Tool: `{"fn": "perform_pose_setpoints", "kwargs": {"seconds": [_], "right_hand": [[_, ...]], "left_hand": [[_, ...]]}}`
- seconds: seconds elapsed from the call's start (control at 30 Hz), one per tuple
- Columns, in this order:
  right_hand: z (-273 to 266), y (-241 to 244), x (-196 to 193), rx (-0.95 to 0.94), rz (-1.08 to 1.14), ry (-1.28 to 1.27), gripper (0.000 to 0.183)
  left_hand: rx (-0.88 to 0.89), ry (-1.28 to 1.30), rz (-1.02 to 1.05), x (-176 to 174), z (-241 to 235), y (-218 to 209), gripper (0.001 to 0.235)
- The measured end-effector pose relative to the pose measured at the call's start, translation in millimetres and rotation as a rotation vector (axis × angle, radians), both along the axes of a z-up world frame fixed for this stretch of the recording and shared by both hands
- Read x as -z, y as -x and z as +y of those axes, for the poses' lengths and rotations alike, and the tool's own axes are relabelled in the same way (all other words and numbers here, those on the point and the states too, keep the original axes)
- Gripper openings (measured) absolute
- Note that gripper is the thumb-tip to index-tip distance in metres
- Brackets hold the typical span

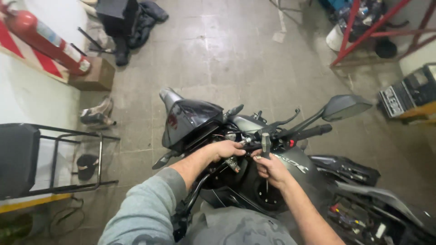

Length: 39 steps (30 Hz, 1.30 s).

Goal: The person works on the handlebar area of a motorcycle, using a wrench to tighten or loosen bolts on the control housing. They manipulate the handlebar components and wires while holding the tool.

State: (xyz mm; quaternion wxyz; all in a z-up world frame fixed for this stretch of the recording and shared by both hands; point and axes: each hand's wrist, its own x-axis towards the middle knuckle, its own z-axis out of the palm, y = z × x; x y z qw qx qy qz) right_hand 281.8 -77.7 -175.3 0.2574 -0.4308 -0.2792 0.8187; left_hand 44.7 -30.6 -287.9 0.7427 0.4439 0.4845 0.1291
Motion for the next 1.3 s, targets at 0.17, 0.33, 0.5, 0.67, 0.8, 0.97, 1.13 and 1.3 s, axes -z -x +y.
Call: {"fn": "perform_pose_setpoints", "kwargs": {"seconds": [0.17,0.33,0.5,0.67,0.8,0.97,1.13,1.3], "right_hand": [[-9.2,9.2,-5.3,0.086,-0.049,-0.013,0.018],[-11.9,9.1,-3.2,0.110,-0.117,0.004,0.017],[-6.4,5.5,-2.2,0.114,-0.082,0.009,0.014],[-12.4,0.8,6.2,0.150,-0.014,0.034,0.013],[-10.9,1.8,9.3,0.166,0.028,0.022,0.012],[-19.1,-5.8,13.0,0.195,0.062,0.067,0.010],[-13.9,-4.7,13.3,0.195,0.100,0.074,0.009],[-11.7,-1.6,8.9,0.151,0.140,0.039,0.010]], "left_hand": [[0.051,-0.008,-0.029,-13.1,-3.0,0.4,0.053],[0.019,-0.062,-0.015,-20.4,-15.7,-6.8,0.050],[0.042,-0.634,0.525,-119.3,-41.7,11.1,0.043],[0.021,-0.969,0.738,-166.8,-56.5,1.4,0.047],[-0.145,-1.024,0.731,-149.9,-63.1,-19.2,0.058],[-0.260,-0.918,0.769,-145.6,-64.1,-40.7,0.052],[-0.246,-0.827,0.835,-146.9,-59.9,-46.8,0.048],[-0.243,-0.914,0.866,-139.4,-60.5,-44.9,0.049]]}}
